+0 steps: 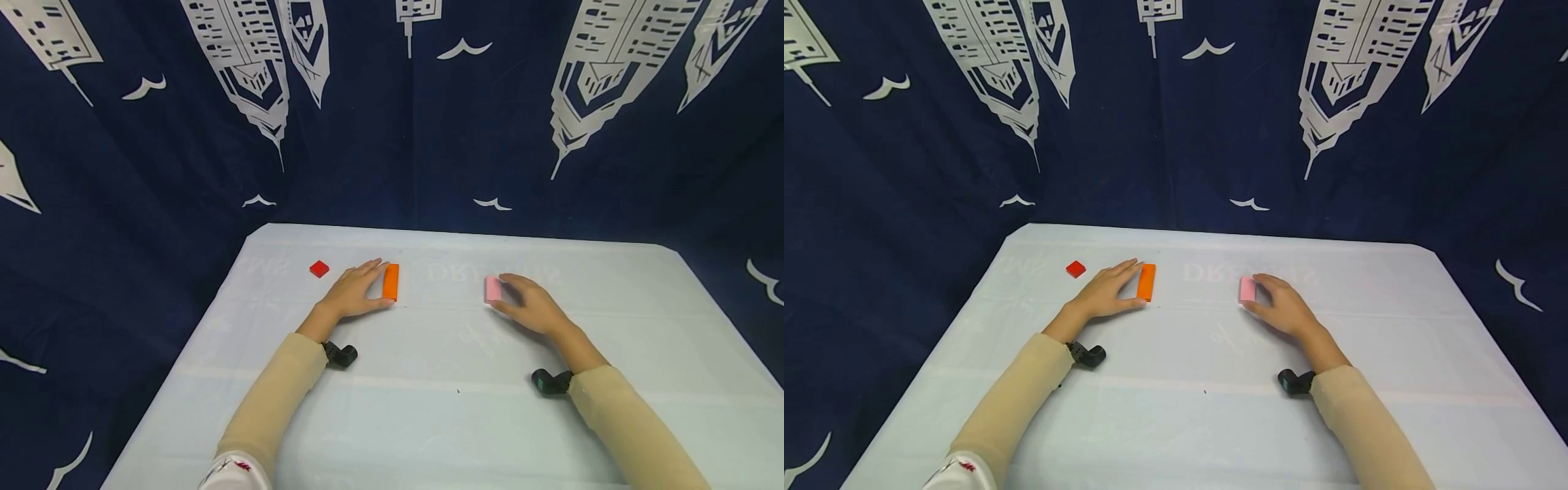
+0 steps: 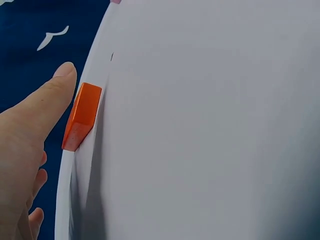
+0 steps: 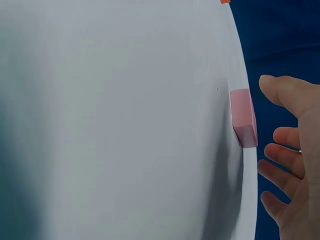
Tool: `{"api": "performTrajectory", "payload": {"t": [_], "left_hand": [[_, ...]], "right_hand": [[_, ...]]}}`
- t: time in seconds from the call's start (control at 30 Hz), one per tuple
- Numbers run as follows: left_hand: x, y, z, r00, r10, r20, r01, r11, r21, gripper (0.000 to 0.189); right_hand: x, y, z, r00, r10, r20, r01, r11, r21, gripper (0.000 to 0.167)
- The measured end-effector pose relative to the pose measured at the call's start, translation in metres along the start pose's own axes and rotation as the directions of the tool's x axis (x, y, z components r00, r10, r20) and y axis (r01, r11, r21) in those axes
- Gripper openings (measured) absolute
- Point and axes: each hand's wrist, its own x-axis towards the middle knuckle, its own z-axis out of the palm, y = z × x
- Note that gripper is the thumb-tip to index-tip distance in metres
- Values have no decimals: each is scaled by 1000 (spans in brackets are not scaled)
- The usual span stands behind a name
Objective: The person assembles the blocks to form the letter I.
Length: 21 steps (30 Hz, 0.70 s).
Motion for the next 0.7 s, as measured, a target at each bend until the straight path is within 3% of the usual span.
{"api": "performTrajectory", "payload": {"t": [0.17, 0.4, 0.7], "left_hand": [[7, 0, 1, 1000, 4, 11, -4, 1000, 10, 87], [14, 0, 1, 1000, 0, -15, 0, 1000, -21, 86], [23, 3, -1, 999, -10, 34, 12, 998, -69, 89]], "right_hand": [[4, 0, 3, 999, -24, -27, 24, 1000, 18, 62], [7, 3, 9, 999, 3, -41, -2, 999, 38, 62], [8, 11, 16, 995, 59, -75, -50, 993, 110, 59]]}}
